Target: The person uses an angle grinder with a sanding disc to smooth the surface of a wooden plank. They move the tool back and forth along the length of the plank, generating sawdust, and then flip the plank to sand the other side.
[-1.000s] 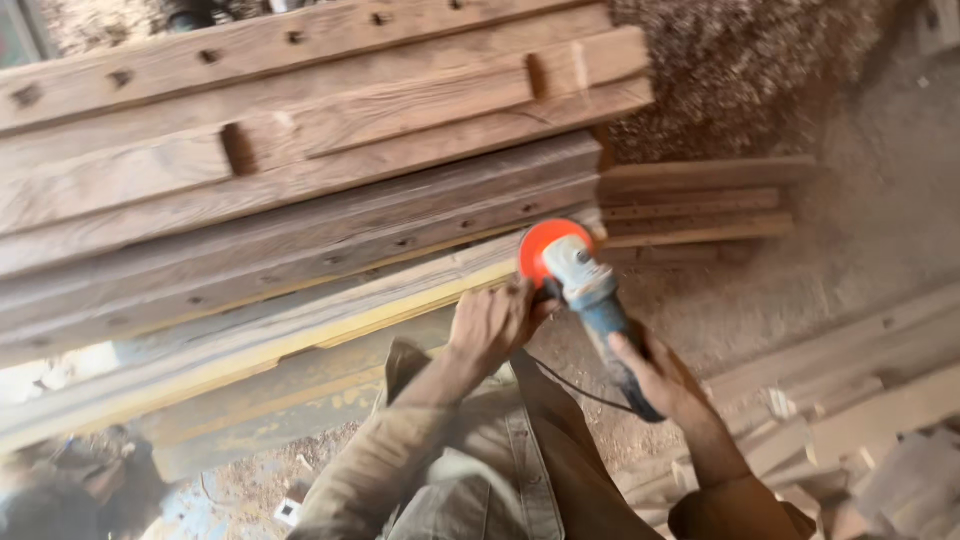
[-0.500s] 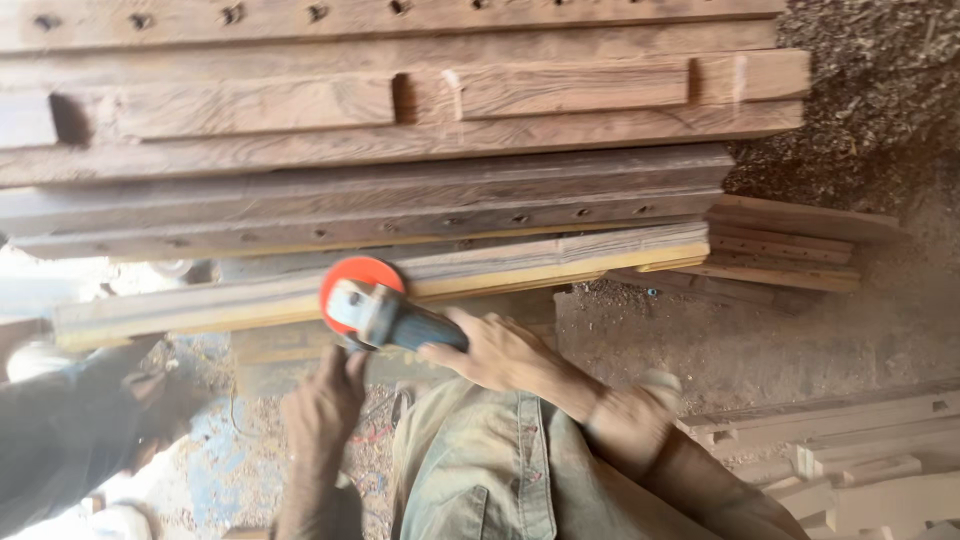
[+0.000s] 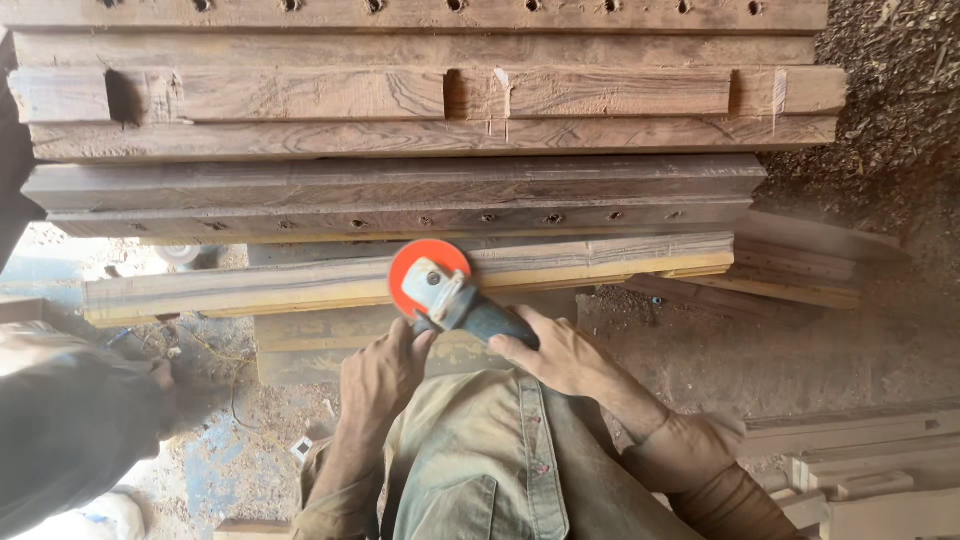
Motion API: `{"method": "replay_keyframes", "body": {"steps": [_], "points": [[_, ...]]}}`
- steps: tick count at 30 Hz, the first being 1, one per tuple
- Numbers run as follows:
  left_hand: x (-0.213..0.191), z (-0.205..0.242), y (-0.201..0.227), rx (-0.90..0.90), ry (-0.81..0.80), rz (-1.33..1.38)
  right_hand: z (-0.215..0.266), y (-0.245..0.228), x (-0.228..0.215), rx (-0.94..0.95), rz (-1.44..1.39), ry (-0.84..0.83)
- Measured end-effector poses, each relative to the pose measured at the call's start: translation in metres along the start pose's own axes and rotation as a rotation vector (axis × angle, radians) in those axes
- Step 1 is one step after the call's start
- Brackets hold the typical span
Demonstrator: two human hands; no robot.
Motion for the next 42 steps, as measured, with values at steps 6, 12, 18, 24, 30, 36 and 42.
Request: {"method": "replay_keyframes", "body": {"steps": [6,12,18,24,30,36,42], "points": [[0.004,0.000,0.028,0.055,0.040,0.088,0.015,0.021,-0.011,0.043,-0.003,0.012],[0.016,-0.002,0.051,0.109,0.009,0.124,0.028,0.045,-0.023,0.086,0.009,0.041],[0.026,-0.007,0.072,0.127,-0.042,0.152,0.034,0.065,-0.035,0.176,0.061,0.041],[0.040,-0.013,0.097,0.205,-0.055,0.153,0.049,0.090,-0.048,0.210,0.045,0.074],[0.056,-0.016,0.132,0.296,-0.076,0.221,0.064,0.126,-0.061,0.204,-0.016,0.144],[0.073,-0.026,0.164,0.345,-0.100,0.210,0.070,0.162,-0.074,0.303,-0.045,0.180],[0.087,-0.033,0.193,0.387,-0.108,0.156,0.076,0.180,-0.092,0.290,-0.081,0.212]]}}
Point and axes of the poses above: each hand's wrist, its own z-axis away from the middle knuckle, its own x-axis out of the palm, y = z × x, the point moved 5 cm from there along -z, towards the middle knuckle, and after that the axes turned 12 degrees about y, right-handed, at the moved point
